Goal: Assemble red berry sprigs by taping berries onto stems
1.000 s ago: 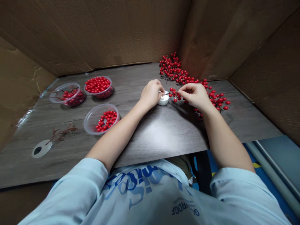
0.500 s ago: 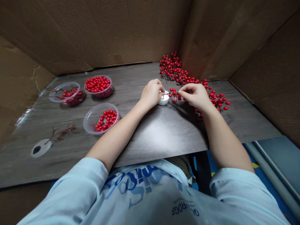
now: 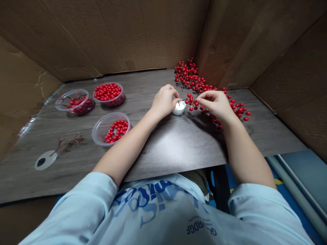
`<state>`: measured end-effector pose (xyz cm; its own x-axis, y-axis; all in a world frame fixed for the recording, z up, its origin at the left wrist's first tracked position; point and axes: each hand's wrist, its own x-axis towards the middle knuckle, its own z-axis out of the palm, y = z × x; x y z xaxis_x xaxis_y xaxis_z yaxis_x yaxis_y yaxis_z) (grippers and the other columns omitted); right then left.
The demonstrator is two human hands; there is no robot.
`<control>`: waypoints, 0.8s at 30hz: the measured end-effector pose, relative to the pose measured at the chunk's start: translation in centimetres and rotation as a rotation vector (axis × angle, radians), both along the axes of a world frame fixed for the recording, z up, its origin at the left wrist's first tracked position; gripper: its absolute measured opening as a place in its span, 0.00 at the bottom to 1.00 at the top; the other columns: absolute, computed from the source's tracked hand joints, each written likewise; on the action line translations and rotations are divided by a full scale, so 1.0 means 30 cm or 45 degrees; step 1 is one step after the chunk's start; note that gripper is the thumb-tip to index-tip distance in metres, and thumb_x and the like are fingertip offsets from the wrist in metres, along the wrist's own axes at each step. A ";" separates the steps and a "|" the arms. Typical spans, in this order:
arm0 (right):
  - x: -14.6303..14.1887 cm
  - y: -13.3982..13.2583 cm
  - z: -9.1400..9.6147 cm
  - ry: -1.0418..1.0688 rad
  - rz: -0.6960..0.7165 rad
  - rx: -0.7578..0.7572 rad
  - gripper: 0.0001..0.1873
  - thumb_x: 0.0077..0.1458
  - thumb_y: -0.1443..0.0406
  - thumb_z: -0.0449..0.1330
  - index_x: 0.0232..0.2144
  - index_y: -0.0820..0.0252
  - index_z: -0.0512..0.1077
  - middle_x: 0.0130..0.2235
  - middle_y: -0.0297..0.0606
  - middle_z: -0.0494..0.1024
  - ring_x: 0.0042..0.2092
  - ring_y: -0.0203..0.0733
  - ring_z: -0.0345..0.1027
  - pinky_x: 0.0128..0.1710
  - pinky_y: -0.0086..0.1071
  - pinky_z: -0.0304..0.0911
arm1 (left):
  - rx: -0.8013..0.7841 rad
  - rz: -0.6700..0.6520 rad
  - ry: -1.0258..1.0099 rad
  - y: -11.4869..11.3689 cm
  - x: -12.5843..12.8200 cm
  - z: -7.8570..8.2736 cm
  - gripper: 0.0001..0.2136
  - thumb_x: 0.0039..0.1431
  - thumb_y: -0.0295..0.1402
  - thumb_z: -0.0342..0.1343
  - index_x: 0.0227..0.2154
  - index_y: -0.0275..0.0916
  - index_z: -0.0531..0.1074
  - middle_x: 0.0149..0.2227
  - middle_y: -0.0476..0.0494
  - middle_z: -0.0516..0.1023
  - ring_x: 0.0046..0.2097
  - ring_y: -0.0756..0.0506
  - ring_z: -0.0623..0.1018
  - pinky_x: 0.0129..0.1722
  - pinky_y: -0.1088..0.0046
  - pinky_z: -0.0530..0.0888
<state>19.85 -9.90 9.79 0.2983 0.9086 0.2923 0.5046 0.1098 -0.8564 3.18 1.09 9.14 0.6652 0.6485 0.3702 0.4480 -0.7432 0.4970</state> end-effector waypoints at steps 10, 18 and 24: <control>-0.013 -0.019 0.027 0.531 0.120 -0.071 0.07 0.39 0.64 0.65 0.21 0.62 0.71 0.20 0.32 0.68 0.19 0.27 0.55 0.15 0.23 0.49 | -0.025 -0.114 0.028 -0.075 -0.084 0.035 0.05 0.52 0.27 0.51 0.30 0.35 0.72 0.32 0.45 0.75 0.34 0.49 0.71 0.37 0.73 0.65; -0.039 -0.020 0.031 0.604 0.196 -0.167 0.10 0.37 0.62 0.67 0.22 0.63 0.72 0.21 0.33 0.68 0.20 0.28 0.57 0.15 0.23 0.49 | -0.538 -0.125 -0.112 -0.120 -0.124 -0.019 0.04 0.50 0.29 0.55 0.26 0.35 0.73 0.27 0.47 0.74 0.30 0.51 0.69 0.33 0.74 0.65; -0.044 -0.025 0.037 0.539 0.137 -0.070 0.13 0.37 0.57 0.66 0.24 0.60 0.72 0.21 0.31 0.65 0.21 0.28 0.56 0.16 0.24 0.49 | -1.571 -0.155 -0.654 -0.154 -0.158 -0.074 0.06 0.47 0.32 0.59 0.26 0.35 0.68 0.26 0.51 0.65 0.25 0.56 0.64 0.21 0.81 0.59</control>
